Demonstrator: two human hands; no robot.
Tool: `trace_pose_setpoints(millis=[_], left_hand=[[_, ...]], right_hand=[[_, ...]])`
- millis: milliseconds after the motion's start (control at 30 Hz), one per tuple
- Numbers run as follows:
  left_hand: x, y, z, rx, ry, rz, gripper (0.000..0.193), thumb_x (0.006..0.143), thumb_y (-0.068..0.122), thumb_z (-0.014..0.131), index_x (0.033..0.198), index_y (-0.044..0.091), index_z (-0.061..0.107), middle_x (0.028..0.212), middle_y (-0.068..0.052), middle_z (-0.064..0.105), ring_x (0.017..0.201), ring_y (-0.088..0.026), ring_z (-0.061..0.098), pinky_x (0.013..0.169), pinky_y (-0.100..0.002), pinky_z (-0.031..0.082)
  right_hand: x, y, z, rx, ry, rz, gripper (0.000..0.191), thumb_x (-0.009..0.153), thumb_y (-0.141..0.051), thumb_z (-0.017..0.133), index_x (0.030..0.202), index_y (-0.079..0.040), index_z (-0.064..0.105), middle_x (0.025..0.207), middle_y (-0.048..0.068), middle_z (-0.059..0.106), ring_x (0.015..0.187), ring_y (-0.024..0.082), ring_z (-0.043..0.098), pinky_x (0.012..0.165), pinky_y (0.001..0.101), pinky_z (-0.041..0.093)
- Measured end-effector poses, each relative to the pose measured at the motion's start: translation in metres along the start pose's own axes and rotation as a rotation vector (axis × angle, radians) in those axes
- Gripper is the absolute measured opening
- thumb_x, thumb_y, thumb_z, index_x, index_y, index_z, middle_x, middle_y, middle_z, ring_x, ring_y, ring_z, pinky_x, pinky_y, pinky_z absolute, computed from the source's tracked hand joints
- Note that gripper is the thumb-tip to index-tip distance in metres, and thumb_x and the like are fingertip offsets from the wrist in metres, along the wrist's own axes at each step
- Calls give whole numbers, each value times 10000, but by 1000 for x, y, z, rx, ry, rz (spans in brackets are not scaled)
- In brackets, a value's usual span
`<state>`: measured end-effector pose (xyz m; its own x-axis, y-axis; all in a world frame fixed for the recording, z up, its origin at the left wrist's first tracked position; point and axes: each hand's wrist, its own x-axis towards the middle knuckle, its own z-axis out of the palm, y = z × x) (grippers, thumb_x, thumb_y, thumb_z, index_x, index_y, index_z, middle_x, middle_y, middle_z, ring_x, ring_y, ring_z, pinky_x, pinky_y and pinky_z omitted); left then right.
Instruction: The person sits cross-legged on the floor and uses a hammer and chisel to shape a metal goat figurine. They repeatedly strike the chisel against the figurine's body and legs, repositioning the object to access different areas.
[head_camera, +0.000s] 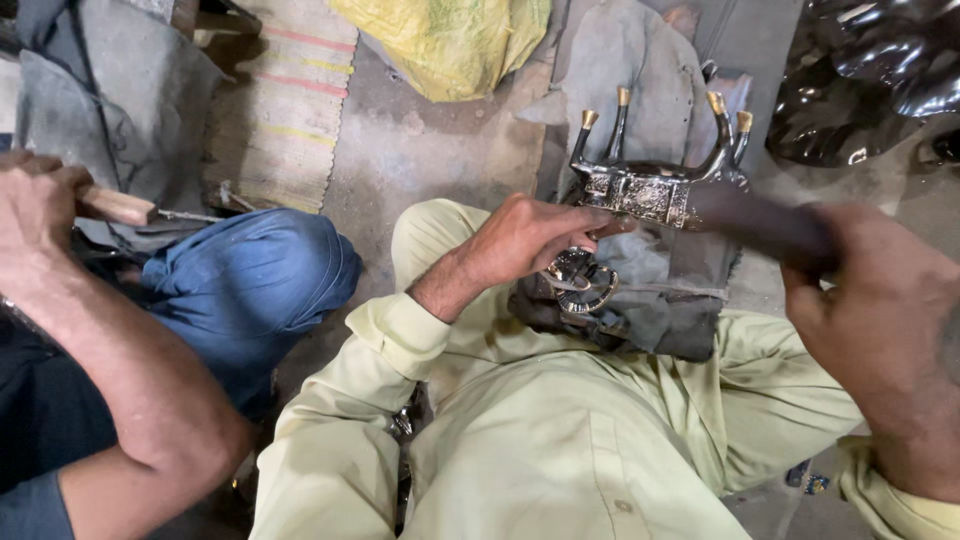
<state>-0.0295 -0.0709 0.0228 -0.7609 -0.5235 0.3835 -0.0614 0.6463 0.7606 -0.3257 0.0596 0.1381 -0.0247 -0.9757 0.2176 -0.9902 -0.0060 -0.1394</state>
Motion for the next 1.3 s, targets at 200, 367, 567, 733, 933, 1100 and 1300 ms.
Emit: trace_pose_setpoints(millis=[200, 367, 567, 733, 933, 1100, 1300], left_hand=[[-3, 3, 3, -87, 360, -225, 274, 945, 53, 818, 1192, 54, 699, 1054, -107, 788, 884, -144, 775, 749, -318, 649], [9, 8, 10, -222, 417, -141, 279, 982, 41, 760, 1230, 14, 635, 1097, -110, 769, 984, -140, 764, 846, -340, 659], [44, -1, 20, 26, 229, 115, 315, 953, 77, 794, 1231, 43, 650, 1110, -99, 775, 1002, -220, 783, 829, -322, 642], [49, -18, 23, 107, 163, 208, 325, 966, 47, 727, 1277, 51, 630, 1098, -78, 780, 994, -211, 796, 834, -320, 647], [48, -30, 34, 270, 176, 297, 326, 952, 105, 772, 1262, 114, 669, 1077, -72, 780, 910, -214, 784, 764, -299, 650], [43, -31, 32, 327, 168, 340, 347, 933, 34, 719, 1267, 117, 673, 1105, -65, 780, 918, -225, 784, 786, -328, 651], [46, -31, 29, 310, 170, 333, 358, 936, 22, 699, 1282, 98, 653, 1101, -57, 770, 962, -238, 791, 815, -329, 652]], right_hand=[[3, 2, 8, 14, -284, 129, 375, 864, -197, 784, 1217, -112, 691, 834, 105, 714, 676, 256, 696, 644, 393, 540], [-8, 11, 31, 464, -339, 268, 468, 868, -353, 805, 1207, -69, 653, 765, 109, 661, 645, 176, 594, 577, 365, 496], [-26, 22, 42, 504, -222, 263, 438, 886, -319, 817, 1174, -35, 650, 768, 73, 675, 629, 150, 584, 572, 337, 473], [-45, 32, 34, 213, 110, 50, 393, 972, -251, 851, 1213, -22, 643, 886, 134, 662, 759, 262, 664, 697, 382, 520], [-51, 30, 25, -178, 353, -195, 338, 997, -14, 741, 1304, -98, 628, 923, 116, 579, 802, 333, 598, 706, 442, 469], [-49, 18, 5, -116, 300, -151, 297, 1065, -32, 691, 1331, -90, 573, 1016, 135, 550, 867, 318, 572, 787, 418, 457], [-52, -3, -19, 12, 156, -30, 415, 1019, 52, 726, 1386, -32, 549, 1083, 163, 542, 887, 279, 589, 716, 349, 522]])
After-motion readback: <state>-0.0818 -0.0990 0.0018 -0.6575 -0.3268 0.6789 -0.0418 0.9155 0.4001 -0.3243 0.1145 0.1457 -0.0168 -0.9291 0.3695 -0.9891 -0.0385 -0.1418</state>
